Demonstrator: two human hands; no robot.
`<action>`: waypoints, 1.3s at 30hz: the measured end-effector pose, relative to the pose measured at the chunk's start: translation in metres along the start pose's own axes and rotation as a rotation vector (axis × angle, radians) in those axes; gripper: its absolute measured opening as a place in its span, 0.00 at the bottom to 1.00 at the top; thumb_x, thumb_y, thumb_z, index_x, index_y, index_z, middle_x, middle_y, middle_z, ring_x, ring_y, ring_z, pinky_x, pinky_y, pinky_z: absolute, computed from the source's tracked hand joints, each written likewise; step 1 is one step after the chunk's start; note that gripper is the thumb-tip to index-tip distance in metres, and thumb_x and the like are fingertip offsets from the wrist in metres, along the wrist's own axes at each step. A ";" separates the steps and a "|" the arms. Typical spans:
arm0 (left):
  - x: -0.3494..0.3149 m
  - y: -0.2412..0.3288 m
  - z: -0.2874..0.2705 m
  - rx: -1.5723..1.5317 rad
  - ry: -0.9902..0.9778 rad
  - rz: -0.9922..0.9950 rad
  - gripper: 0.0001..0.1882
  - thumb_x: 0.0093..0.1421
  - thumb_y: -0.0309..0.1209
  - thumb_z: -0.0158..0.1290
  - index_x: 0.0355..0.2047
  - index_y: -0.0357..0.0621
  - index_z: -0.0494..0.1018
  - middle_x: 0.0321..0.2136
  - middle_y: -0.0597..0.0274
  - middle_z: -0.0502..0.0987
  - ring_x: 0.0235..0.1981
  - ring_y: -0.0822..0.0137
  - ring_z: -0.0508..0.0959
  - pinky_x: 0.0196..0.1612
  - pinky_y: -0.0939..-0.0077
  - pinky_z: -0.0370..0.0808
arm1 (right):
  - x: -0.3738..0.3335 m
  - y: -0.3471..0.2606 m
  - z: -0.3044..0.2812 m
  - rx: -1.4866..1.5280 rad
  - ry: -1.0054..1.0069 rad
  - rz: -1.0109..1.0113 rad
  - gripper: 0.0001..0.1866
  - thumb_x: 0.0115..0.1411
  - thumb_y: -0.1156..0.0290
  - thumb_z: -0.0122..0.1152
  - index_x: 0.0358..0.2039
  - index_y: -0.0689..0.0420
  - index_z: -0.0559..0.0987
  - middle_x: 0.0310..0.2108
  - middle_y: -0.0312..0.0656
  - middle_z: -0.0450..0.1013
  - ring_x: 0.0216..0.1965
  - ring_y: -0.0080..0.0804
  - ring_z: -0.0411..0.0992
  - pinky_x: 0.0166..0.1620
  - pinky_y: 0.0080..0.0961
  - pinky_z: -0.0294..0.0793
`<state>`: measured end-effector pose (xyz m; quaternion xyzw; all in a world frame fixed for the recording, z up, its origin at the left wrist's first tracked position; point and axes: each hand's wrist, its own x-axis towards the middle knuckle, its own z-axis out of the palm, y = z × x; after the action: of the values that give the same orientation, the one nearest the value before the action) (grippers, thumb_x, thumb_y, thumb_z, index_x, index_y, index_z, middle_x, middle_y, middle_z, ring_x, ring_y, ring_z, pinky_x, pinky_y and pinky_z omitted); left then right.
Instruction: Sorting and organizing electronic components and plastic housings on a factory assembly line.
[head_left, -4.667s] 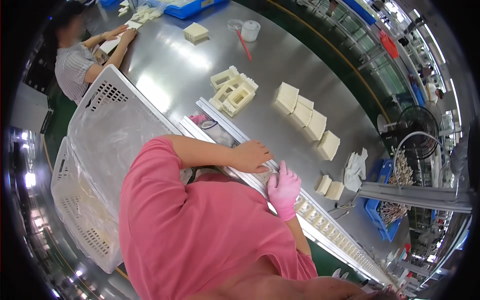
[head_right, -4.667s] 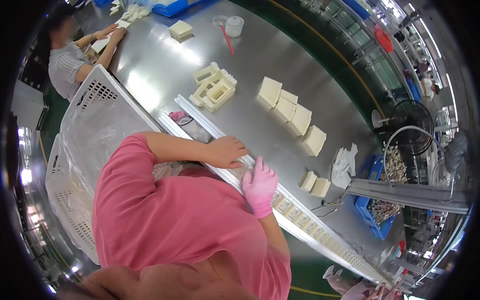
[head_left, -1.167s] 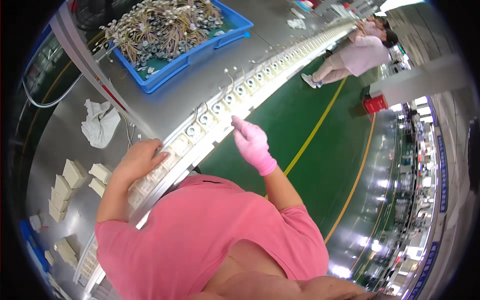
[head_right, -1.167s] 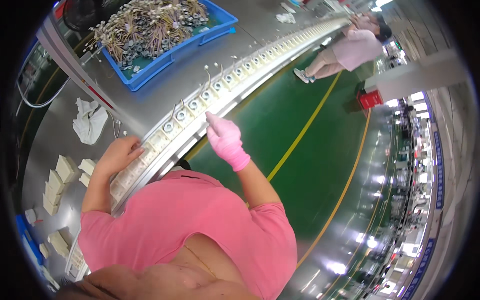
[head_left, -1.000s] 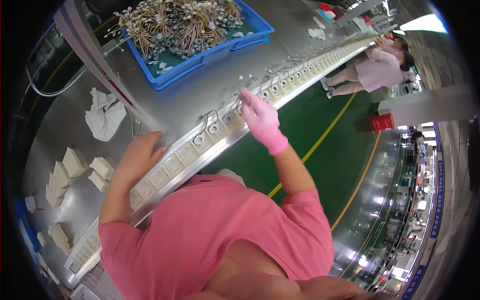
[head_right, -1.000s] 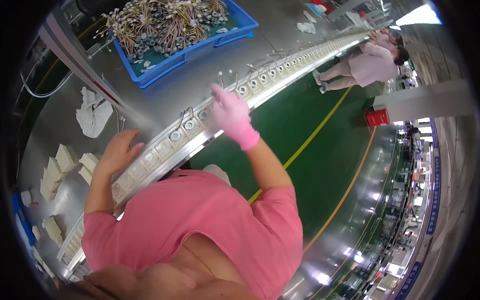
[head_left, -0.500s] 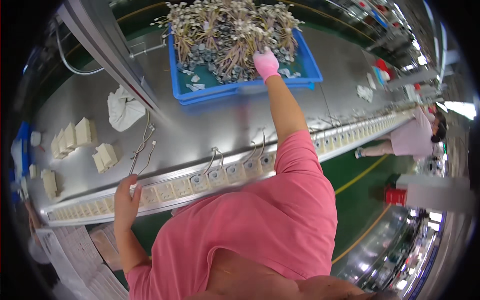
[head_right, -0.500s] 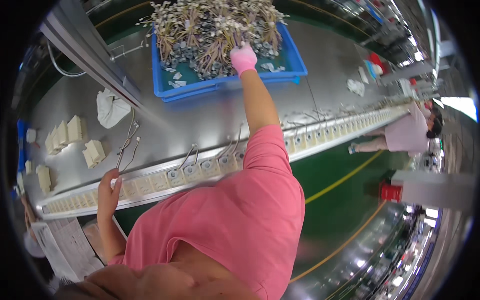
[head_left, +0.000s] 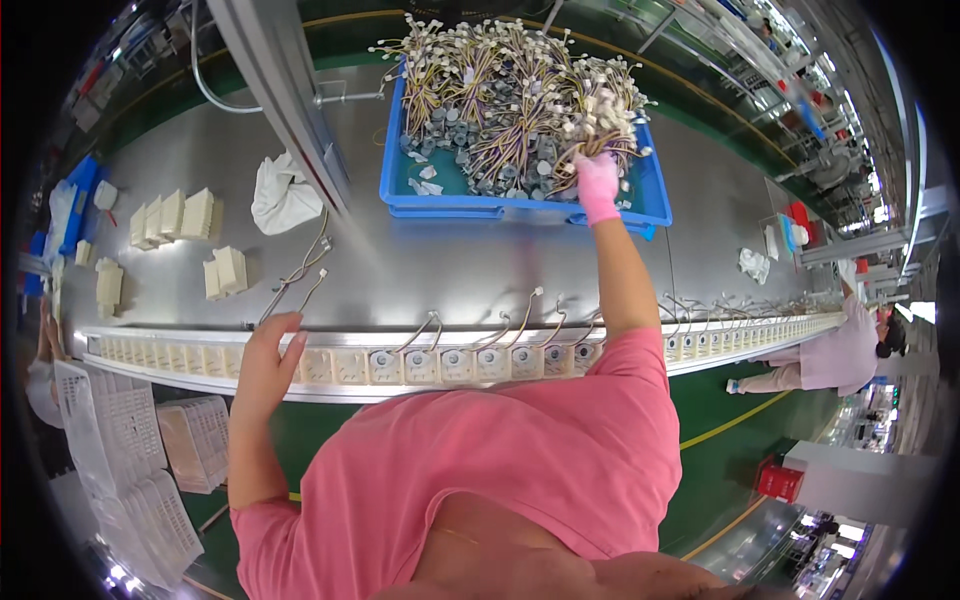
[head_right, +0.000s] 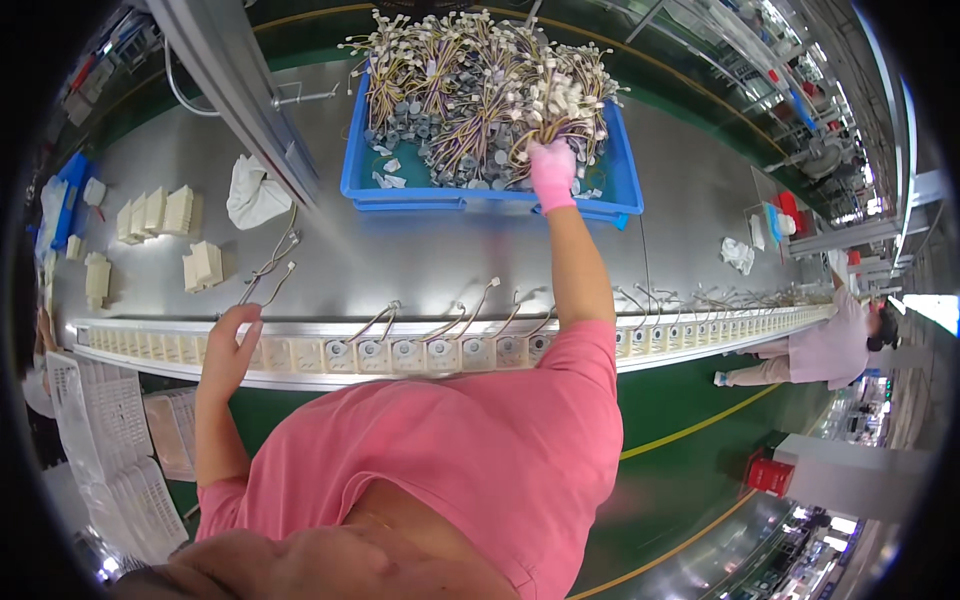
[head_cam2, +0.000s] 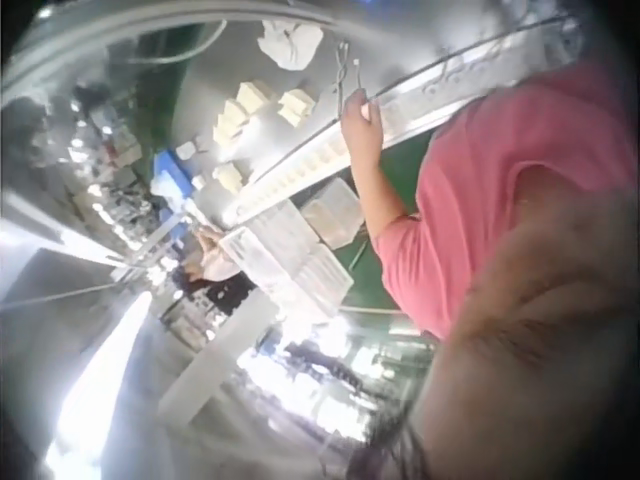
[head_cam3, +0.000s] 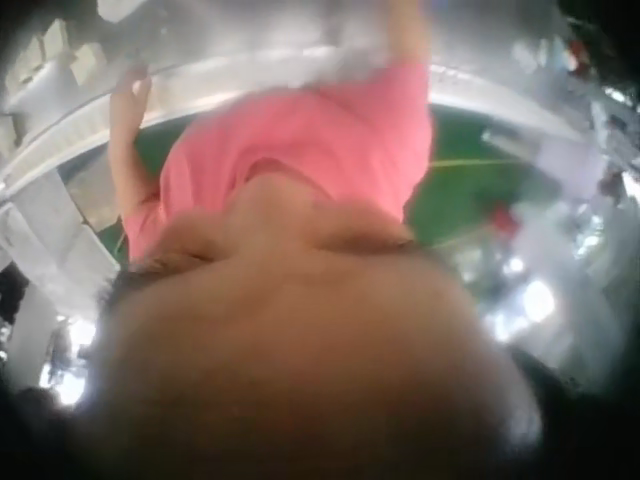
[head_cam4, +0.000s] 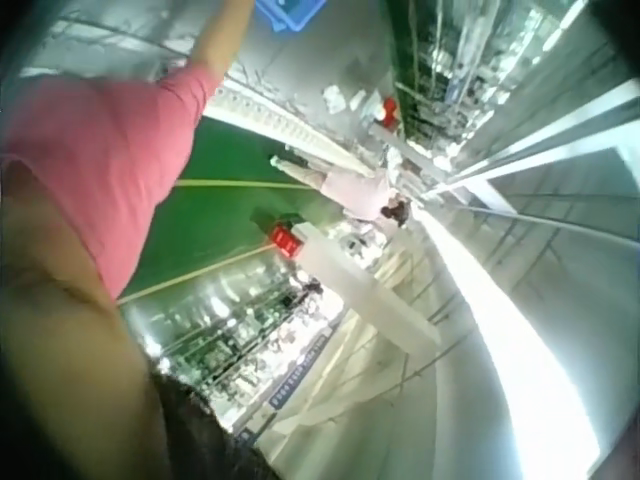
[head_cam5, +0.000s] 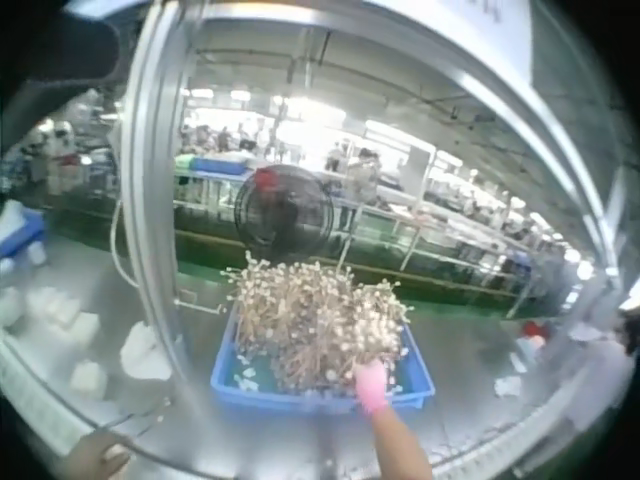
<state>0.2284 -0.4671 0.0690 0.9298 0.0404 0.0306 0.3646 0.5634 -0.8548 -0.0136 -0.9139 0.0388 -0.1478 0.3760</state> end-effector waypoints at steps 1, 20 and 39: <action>0.000 -0.001 0.000 0.010 -0.016 0.028 0.11 0.51 0.27 0.47 0.35 0.35 0.67 0.31 0.50 0.71 0.34 0.54 0.70 0.38 0.69 0.66 | -0.010 -0.011 -0.010 0.088 0.062 -0.027 0.13 0.46 0.68 0.53 0.27 0.66 0.72 0.25 0.43 0.71 0.26 0.32 0.69 0.33 0.24 0.66; 0.175 -0.069 0.076 0.218 -0.161 0.357 0.08 0.47 0.23 0.44 0.31 0.38 0.65 0.33 0.50 0.66 0.37 0.51 0.68 0.39 0.63 0.67 | -0.158 -0.063 0.062 1.276 -0.971 0.588 0.11 0.51 0.72 0.47 0.33 0.65 0.71 0.31 0.42 0.70 0.35 0.34 0.70 0.39 0.29 0.70; 0.370 -0.145 0.210 0.605 0.150 0.022 0.11 0.51 0.31 0.40 0.34 0.44 0.68 0.34 0.56 0.67 0.39 0.59 0.68 0.37 0.68 0.70 | -0.150 -0.064 0.054 0.703 -1.180 0.327 0.18 0.48 0.69 0.53 0.39 0.63 0.71 0.34 0.38 0.71 0.36 0.22 0.66 0.42 0.17 0.63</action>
<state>0.6071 -0.4669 -0.1735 0.9916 0.0642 0.0897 0.0671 0.4341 -0.7452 -0.0409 -0.6482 -0.0848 0.4271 0.6247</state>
